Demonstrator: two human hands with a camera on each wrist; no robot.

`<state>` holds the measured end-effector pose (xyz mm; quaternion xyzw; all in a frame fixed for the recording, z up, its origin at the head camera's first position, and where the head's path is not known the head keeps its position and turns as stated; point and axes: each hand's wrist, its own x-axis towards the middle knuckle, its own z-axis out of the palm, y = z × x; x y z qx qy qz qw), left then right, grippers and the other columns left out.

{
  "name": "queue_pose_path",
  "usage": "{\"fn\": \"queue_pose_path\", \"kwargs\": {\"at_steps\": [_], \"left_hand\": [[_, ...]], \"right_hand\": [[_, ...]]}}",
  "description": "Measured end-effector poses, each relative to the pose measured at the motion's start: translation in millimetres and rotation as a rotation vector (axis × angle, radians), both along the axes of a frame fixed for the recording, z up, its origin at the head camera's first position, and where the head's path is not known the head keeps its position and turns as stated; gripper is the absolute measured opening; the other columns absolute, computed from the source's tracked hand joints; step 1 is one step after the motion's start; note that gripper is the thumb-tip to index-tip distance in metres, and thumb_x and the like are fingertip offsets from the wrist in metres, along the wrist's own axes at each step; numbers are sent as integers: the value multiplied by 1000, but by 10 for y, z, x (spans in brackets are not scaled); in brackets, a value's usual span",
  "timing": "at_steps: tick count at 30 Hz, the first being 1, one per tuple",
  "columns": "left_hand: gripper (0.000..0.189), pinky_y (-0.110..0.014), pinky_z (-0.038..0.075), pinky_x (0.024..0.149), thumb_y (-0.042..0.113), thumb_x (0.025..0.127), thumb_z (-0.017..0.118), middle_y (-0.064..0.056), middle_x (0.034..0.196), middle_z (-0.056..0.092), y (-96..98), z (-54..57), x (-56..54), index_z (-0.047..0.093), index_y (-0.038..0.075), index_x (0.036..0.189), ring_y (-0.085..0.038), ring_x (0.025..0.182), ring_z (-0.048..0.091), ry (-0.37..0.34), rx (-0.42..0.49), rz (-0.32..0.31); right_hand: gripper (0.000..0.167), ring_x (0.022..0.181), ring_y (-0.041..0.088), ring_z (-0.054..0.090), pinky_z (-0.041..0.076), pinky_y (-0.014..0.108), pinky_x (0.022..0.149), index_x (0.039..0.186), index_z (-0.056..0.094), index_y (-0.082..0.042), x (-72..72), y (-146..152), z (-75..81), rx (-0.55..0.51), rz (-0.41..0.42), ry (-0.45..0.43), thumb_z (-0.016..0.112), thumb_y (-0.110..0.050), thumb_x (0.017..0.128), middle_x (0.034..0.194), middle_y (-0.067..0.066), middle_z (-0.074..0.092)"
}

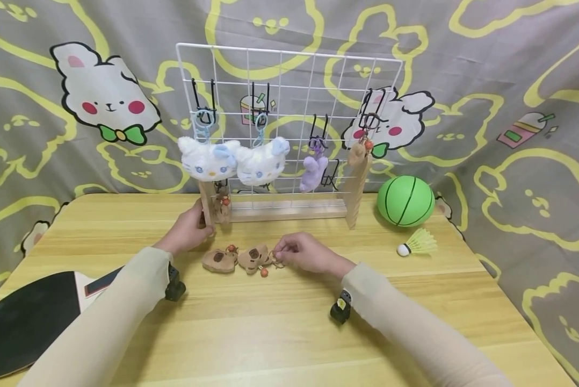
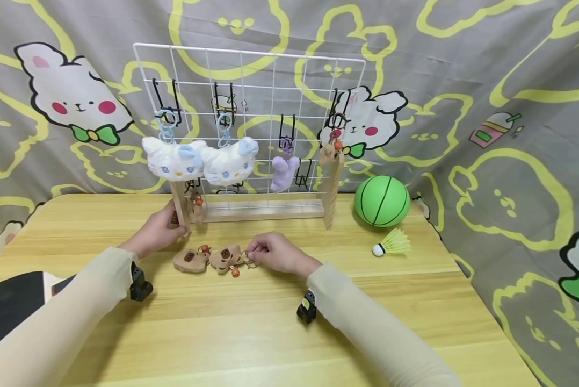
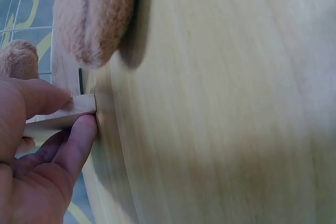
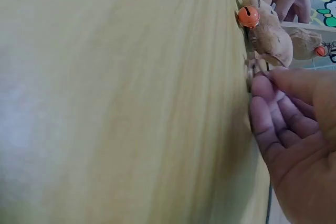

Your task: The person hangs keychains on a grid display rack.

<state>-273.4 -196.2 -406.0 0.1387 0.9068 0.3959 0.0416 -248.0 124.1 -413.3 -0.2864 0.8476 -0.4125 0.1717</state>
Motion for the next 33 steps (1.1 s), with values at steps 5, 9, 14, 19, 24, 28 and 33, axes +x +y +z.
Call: {"fn": "queue_pose_path", "kwargs": {"at_steps": [5,9,14,19,24,28,33], "left_hand": [[82,-61,55,107,-4,97,59,-42,148,47,8,5,0,10,-10,163,-55,132,57,7,-3,-3],[82,-60,56,106,-4,97,59,-42,148,47,6,13,4,10,-10,163,-55,131,57,10,-7,-6],[82,-62,55,106,-3,98,58,-42,147,49,11,22,16,9,-10,163,-55,131,57,1,-7,-6],[81,-63,54,108,-4,97,59,-41,144,53,22,21,21,12,-9,163,-54,131,57,10,3,-2],[82,-63,53,108,-4,98,58,-41,148,49,27,13,28,10,-9,164,-55,132,56,-1,-3,-4],[82,-63,53,109,-4,98,57,-40,148,50,32,15,33,9,-8,164,-54,133,56,2,-1,-7],[82,-63,52,110,-4,97,58,-41,147,50,22,24,27,10,-8,164,-55,134,56,16,-7,-12]], "right_hand": [[18,94,14,69,60,25,88,114,75,-4,1,30,-7,-60,-92,25,62,-14,104,108,11,77],[20,110,28,73,62,35,100,118,69,0,-11,23,2,-203,-148,-42,55,-11,107,121,17,75],[23,122,36,71,59,34,107,121,60,8,-52,-19,23,-382,-173,-132,47,-7,109,129,27,71],[24,121,35,72,61,38,105,123,54,11,-88,-69,55,-529,-186,-209,42,-5,111,132,34,66],[26,115,26,76,60,43,106,127,50,12,-99,-104,109,-580,-199,-257,41,-6,111,135,37,63],[24,104,12,78,62,40,103,125,51,9,-102,-148,169,-613,-199,-242,41,-8,112,134,37,64],[23,97,6,78,65,30,94,125,49,8,-105,-240,260,-666,-199,-161,39,-9,113,133,38,63]]}}
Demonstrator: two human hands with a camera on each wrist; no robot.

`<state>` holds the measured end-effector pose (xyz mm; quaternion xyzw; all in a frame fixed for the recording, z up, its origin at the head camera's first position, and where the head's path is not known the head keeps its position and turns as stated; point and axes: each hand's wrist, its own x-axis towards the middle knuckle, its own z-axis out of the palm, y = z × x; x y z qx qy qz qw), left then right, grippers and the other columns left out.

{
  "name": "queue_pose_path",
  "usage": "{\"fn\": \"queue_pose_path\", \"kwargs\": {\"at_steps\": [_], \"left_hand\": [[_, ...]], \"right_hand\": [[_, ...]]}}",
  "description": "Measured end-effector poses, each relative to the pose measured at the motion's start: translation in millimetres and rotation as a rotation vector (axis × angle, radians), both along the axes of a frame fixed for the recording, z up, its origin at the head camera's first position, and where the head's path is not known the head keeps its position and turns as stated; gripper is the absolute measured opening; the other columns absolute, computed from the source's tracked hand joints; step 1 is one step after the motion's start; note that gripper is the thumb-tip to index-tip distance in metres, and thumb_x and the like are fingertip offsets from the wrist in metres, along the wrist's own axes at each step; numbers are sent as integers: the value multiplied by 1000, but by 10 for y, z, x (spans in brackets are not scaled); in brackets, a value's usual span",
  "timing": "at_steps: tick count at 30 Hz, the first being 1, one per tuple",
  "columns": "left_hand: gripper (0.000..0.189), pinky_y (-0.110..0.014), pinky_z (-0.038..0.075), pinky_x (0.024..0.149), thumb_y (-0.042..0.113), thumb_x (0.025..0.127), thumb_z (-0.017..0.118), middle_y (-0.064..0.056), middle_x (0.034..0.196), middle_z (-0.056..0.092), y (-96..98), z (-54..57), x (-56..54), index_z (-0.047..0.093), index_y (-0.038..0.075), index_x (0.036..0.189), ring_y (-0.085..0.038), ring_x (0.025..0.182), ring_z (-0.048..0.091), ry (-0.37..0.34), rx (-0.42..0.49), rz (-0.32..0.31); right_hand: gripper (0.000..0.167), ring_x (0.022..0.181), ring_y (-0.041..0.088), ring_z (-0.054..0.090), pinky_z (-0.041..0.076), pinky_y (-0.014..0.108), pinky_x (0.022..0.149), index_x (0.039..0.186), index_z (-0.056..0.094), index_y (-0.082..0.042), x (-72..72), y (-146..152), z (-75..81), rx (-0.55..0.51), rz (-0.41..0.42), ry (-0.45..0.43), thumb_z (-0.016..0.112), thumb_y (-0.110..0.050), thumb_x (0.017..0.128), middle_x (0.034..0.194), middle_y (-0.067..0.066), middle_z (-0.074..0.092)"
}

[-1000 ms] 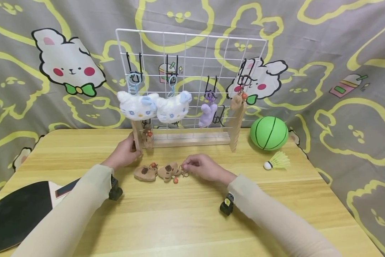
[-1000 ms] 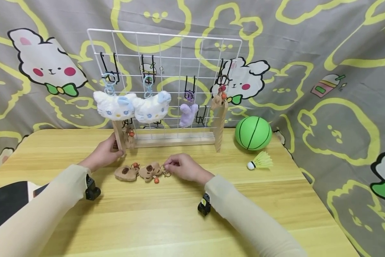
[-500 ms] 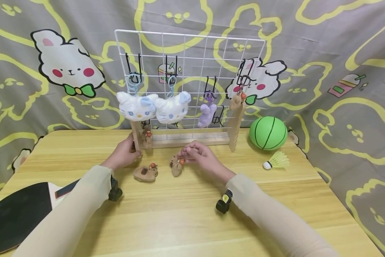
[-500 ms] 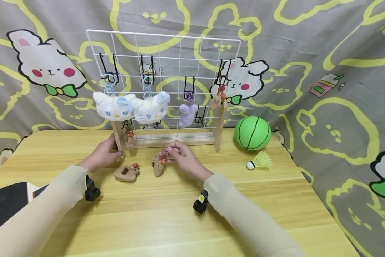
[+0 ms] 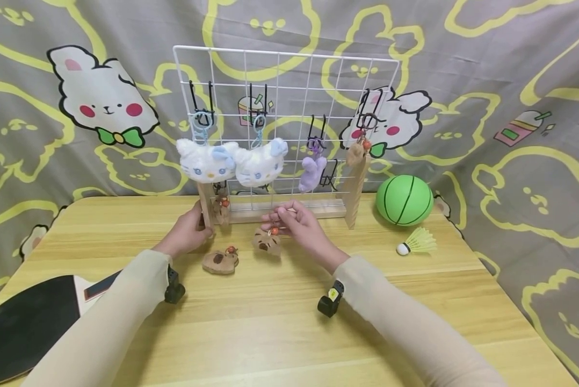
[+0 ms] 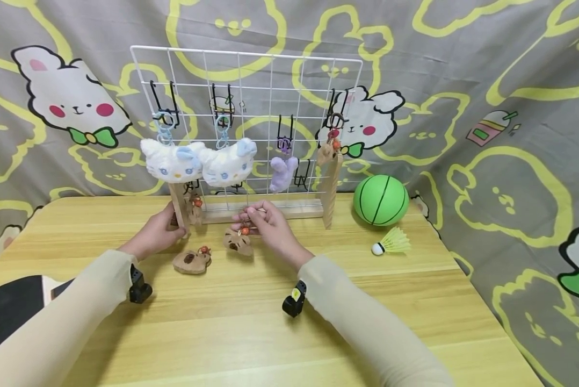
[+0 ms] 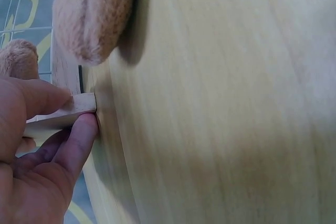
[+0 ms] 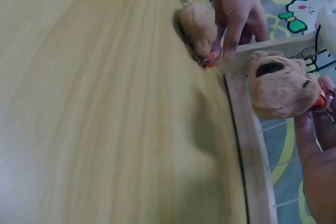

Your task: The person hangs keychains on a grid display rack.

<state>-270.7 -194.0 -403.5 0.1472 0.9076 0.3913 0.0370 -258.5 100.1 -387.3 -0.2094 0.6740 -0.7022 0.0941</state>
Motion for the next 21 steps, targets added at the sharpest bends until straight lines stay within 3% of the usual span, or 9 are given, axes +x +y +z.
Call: {"fn": "queue_pose_path", "kwargs": {"at_steps": [10,17,21], "left_hand": [[80,-62,53,109,-4,98,58,-41,148,48,29,-24,-6,11,-10,163,-54,133,56,-4,7,-3],[78,-61,56,106,-5,97,57,-42,147,48,11,-4,1,15,-12,161,-55,130,58,12,-13,8],[78,-62,55,106,-5,97,57,-42,145,49,-2,-9,-4,13,-13,161,-55,130,58,7,-12,1]], "right_hand": [[17,103,35,78,66,30,88,117,50,2,-43,-161,164,-24,-124,69,41,-12,113,125,33,70],[14,97,20,80,65,37,96,113,51,-2,-91,-298,225,-34,-178,34,42,-13,113,125,33,70],[13,96,16,79,65,34,95,109,51,-5,-121,-343,201,-38,-211,-16,42,-13,113,125,32,70]]}}
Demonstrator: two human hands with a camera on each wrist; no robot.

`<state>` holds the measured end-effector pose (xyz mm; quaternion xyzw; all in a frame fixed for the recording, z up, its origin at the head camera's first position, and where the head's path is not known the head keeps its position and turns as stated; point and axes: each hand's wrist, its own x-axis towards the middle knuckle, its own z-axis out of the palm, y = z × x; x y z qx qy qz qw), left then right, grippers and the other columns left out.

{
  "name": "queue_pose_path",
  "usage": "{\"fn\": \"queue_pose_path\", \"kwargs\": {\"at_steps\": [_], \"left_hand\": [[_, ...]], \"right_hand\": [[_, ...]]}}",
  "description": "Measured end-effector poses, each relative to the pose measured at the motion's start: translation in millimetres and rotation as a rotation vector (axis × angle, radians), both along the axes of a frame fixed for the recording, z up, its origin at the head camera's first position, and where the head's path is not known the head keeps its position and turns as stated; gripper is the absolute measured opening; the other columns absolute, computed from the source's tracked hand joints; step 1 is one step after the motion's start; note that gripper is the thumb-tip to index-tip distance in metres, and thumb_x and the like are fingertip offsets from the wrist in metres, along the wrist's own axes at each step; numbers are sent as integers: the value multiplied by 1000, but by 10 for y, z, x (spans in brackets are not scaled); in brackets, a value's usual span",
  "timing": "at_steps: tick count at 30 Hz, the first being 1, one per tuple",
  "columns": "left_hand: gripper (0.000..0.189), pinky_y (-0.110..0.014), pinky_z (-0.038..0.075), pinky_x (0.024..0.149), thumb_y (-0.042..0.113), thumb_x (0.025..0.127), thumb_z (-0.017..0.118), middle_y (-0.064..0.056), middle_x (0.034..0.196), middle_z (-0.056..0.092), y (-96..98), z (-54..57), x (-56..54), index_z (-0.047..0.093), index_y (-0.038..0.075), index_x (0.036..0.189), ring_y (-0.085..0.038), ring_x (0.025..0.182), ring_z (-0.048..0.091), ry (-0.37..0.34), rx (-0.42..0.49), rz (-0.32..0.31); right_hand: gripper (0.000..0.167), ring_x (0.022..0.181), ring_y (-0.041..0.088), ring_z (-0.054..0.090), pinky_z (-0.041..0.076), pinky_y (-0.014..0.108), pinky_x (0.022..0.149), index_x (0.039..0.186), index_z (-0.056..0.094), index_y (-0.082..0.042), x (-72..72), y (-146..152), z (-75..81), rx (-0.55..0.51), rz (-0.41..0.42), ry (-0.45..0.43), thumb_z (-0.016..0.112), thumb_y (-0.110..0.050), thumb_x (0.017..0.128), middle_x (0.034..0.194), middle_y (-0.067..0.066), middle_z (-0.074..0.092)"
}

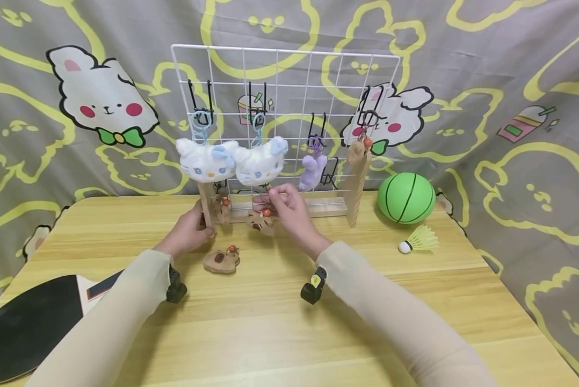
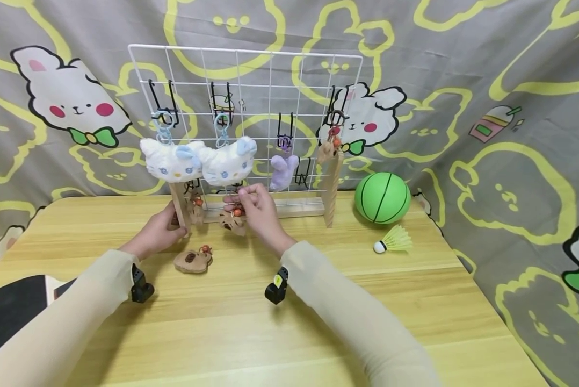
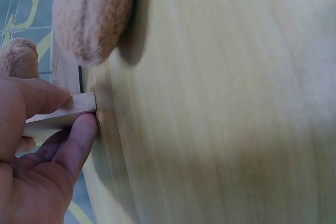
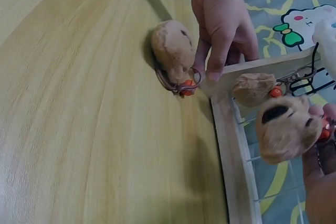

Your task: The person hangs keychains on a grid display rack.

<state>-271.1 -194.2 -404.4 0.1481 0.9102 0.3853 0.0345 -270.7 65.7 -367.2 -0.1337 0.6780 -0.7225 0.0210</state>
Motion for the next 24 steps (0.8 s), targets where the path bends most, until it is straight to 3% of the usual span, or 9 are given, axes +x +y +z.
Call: {"fn": "queue_pose_path", "kwargs": {"at_steps": [6,10,13,17,20,24], "left_hand": [[81,-63,54,108,-5,96,59,-42,144,51,-1,5,-3,13,-11,162,-55,130,58,4,-2,5],[81,-62,54,107,-6,96,59,-41,148,49,11,15,-5,14,-10,163,-55,131,57,10,7,5],[83,-63,54,108,-5,97,57,-40,152,45,13,13,-3,9,-8,164,-55,134,55,-12,24,2],[83,-63,54,108,-4,98,58,-42,147,49,-12,1,1,9,-9,164,-55,132,56,-20,17,10],[82,-63,53,109,-3,98,58,-42,148,48,-20,-4,-2,8,-10,163,-56,133,55,-27,5,8],[81,-63,53,109,-3,98,57,-42,149,47,0,8,-11,10,-10,163,-56,134,54,-22,2,-1]], "right_hand": [[11,97,13,76,61,18,83,114,51,-3,-53,-14,-83,12,-8,-39,43,-12,112,126,33,70],[15,96,6,73,58,14,79,120,52,-3,-92,23,-145,39,-11,-80,46,-13,111,129,29,70],[20,86,2,69,55,14,73,126,53,-1,-100,61,-184,75,-38,-94,50,-12,110,128,27,71],[30,85,2,67,55,15,76,134,51,1,-81,108,-219,147,-31,-118,55,-13,107,131,27,71],[34,92,6,70,59,20,87,136,51,1,-67,140,-247,181,-12,-143,56,-15,107,134,27,69],[38,104,20,73,61,30,96,137,53,2,-53,183,-302,199,-7,-180,57,-22,108,134,27,68]]}}
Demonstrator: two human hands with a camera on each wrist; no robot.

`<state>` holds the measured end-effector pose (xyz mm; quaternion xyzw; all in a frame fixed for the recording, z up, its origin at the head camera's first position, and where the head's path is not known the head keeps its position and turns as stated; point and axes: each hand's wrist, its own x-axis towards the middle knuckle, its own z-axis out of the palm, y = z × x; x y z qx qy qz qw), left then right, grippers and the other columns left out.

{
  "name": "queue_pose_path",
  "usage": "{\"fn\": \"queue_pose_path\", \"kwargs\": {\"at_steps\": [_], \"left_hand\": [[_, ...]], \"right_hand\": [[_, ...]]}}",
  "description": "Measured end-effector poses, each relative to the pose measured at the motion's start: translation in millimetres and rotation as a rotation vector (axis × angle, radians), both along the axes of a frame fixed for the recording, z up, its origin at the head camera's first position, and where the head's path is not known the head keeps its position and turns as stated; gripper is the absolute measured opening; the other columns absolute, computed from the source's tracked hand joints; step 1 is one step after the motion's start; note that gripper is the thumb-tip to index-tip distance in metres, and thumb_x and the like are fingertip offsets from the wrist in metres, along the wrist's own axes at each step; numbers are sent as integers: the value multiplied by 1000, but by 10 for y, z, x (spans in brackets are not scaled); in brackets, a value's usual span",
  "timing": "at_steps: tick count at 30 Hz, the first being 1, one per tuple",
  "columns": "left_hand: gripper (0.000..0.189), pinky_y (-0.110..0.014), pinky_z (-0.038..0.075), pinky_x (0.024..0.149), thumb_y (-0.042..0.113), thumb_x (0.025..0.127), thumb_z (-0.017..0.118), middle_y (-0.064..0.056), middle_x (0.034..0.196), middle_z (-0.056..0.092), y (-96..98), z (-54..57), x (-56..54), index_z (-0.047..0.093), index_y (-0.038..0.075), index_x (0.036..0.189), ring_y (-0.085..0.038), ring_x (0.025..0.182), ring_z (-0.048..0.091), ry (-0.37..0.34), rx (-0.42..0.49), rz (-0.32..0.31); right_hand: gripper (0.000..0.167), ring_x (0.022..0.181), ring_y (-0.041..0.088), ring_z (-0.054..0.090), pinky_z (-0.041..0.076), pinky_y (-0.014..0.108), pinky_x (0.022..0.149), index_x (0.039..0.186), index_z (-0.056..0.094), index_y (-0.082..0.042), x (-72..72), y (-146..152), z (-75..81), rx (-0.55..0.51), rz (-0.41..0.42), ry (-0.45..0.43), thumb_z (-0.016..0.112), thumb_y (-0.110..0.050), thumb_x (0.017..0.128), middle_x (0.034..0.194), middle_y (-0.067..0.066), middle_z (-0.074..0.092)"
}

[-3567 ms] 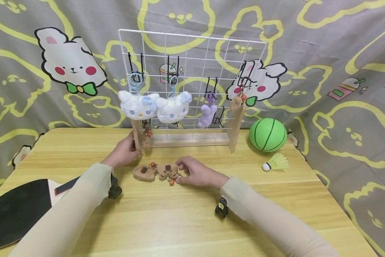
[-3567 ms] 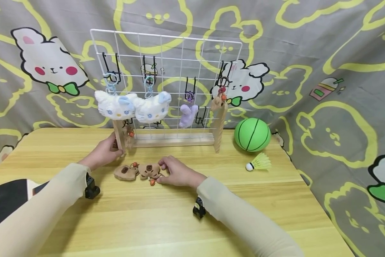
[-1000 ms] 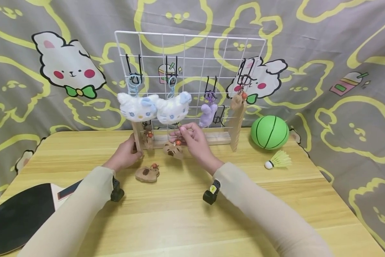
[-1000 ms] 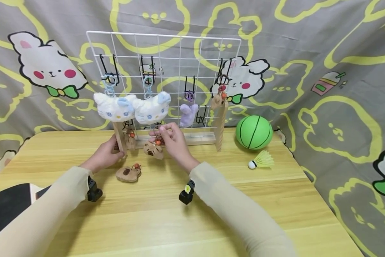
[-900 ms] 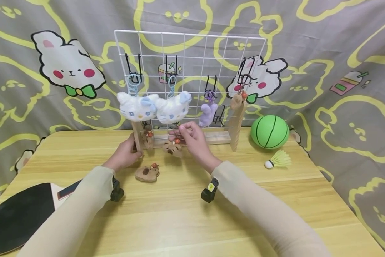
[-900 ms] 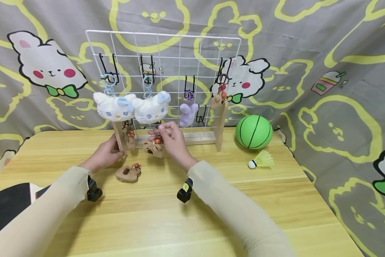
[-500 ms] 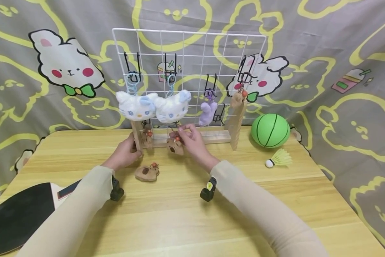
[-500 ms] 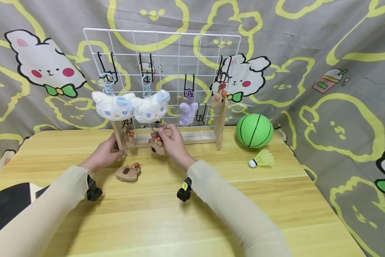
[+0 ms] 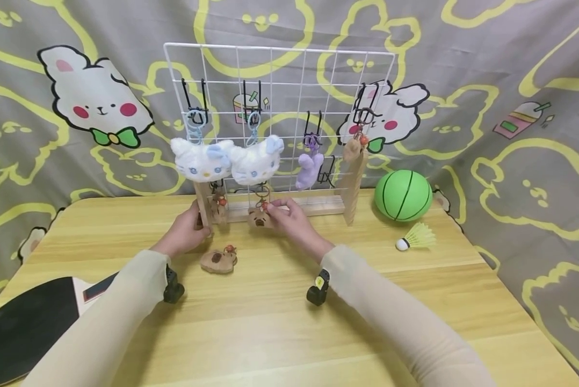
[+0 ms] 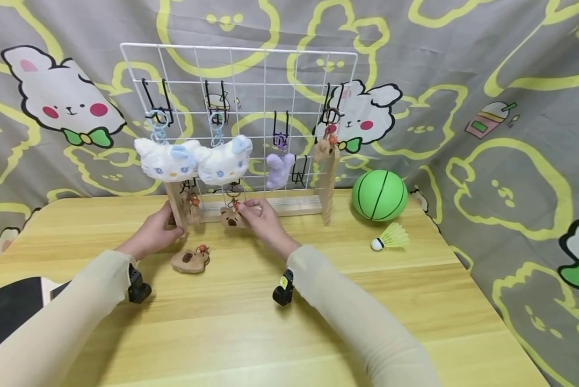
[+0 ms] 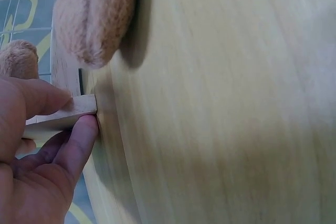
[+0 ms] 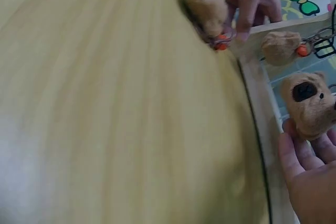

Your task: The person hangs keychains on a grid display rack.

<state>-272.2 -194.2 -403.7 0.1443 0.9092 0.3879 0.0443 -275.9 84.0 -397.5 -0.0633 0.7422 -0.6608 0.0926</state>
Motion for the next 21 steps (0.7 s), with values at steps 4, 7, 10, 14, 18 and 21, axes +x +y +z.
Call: {"fn": "queue_pose_path", "kwargs": {"at_steps": [4,7,10,14,18,21], "left_hand": [[79,-62,54,107,-4,97,58,-43,148,46,11,9,6,13,-11,162,-56,133,55,16,-3,2],[79,-62,55,107,-5,97,58,-43,148,47,18,12,9,13,-12,162,-56,133,55,17,-8,4],[79,-61,54,108,-5,97,58,-43,147,47,25,10,9,14,-12,162,-56,132,56,19,-4,3],[78,-62,54,108,-4,96,59,-42,144,50,14,7,5,16,-11,161,-56,130,58,29,-2,4],[77,-62,55,106,-4,95,59,-43,140,53,-5,-8,-3,19,-12,160,-55,127,60,39,-8,4],[76,-62,56,105,-4,95,60,-43,138,54,-8,-22,-13,20,-12,159,-55,125,61,45,-12,1]], "right_hand": [[47,121,39,69,60,40,105,143,48,4,35,23,-81,1,66,-70,54,-28,109,138,29,64],[47,119,40,70,62,40,103,143,47,9,72,18,-137,19,118,-114,54,-24,109,137,32,64],[38,101,28,73,65,32,91,134,55,11,114,-1,-182,87,138,-107,58,-14,106,126,30,70],[28,89,15,67,62,21,78,125,65,8,165,-57,-194,234,196,-1,63,-3,99,114,23,72],[28,99,20,68,61,22,87,122,68,6,197,-169,-162,386,295,128,66,-2,96,115,21,72],[32,109,25,68,58,25,99,124,68,5,219,-275,-154,476,370,209,71,-4,93,119,19,72]]}}
